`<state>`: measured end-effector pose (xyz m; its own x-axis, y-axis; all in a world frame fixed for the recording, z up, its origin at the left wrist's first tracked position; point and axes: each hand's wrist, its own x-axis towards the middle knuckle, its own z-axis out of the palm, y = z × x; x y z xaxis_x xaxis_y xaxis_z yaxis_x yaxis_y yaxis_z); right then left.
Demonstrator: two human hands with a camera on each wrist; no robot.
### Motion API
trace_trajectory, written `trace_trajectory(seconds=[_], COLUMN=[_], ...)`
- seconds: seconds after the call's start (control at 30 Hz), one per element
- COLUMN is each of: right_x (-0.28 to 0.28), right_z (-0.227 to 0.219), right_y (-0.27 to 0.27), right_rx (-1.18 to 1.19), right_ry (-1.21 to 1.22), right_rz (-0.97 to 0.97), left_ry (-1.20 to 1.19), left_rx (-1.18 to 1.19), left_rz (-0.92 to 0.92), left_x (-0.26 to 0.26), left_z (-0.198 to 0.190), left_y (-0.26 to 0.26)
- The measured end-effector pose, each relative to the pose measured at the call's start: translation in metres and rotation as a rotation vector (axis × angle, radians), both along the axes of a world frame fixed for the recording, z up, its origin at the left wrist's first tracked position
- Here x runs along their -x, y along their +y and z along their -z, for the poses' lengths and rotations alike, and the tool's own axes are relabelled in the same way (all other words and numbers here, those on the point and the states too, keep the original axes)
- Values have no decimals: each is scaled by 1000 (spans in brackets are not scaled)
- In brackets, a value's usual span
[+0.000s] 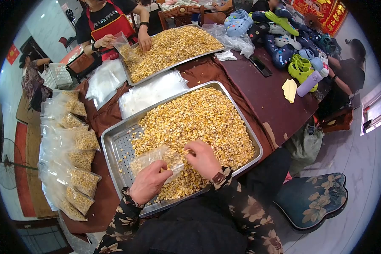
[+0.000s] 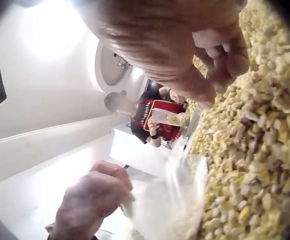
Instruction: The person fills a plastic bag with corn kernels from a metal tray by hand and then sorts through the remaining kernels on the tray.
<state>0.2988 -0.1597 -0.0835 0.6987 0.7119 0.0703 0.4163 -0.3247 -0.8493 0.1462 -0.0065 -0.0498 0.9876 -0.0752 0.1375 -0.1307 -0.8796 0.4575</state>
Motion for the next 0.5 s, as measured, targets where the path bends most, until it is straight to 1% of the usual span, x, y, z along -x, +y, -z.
trace_trajectory(seconds=[0.03,0.07,0.13,0.2,0.27,0.33,0.4,0.43,0.47,0.5], right_x=[6,12,21,17,6,-9,-26,-35,-44,-47], right_z=[-4,-6,-7,-5,-9,3,13,22,32,32], right_y=[6,12,20,21,16,5,-11,-20,-30,-34], right_rx=[-16,-17,-71,-83,-13,-47,-21,-20,43,107], right_ry=[-25,-25,42,-5,71,81,3,2,-77,-156], right_rz=[-49,-50,-184,-177,-80,-40,79,80,130,180], left_ry=[-5,-5,-15,-19,-24,-1,-10,-17,-17,-16], left_rx=[5,4,5,8,12,6,12,14,14,10], left_rz=[-1,-1,8,3,-2,-9,-5,-4,-5,-2], left_x=[0,0,1,2,2,3,2,2,2,2], left_z=[0,1,3,1,0,0,2,3,3,4], left_y=[0,0,1,1,2,1,0,1,1,2])
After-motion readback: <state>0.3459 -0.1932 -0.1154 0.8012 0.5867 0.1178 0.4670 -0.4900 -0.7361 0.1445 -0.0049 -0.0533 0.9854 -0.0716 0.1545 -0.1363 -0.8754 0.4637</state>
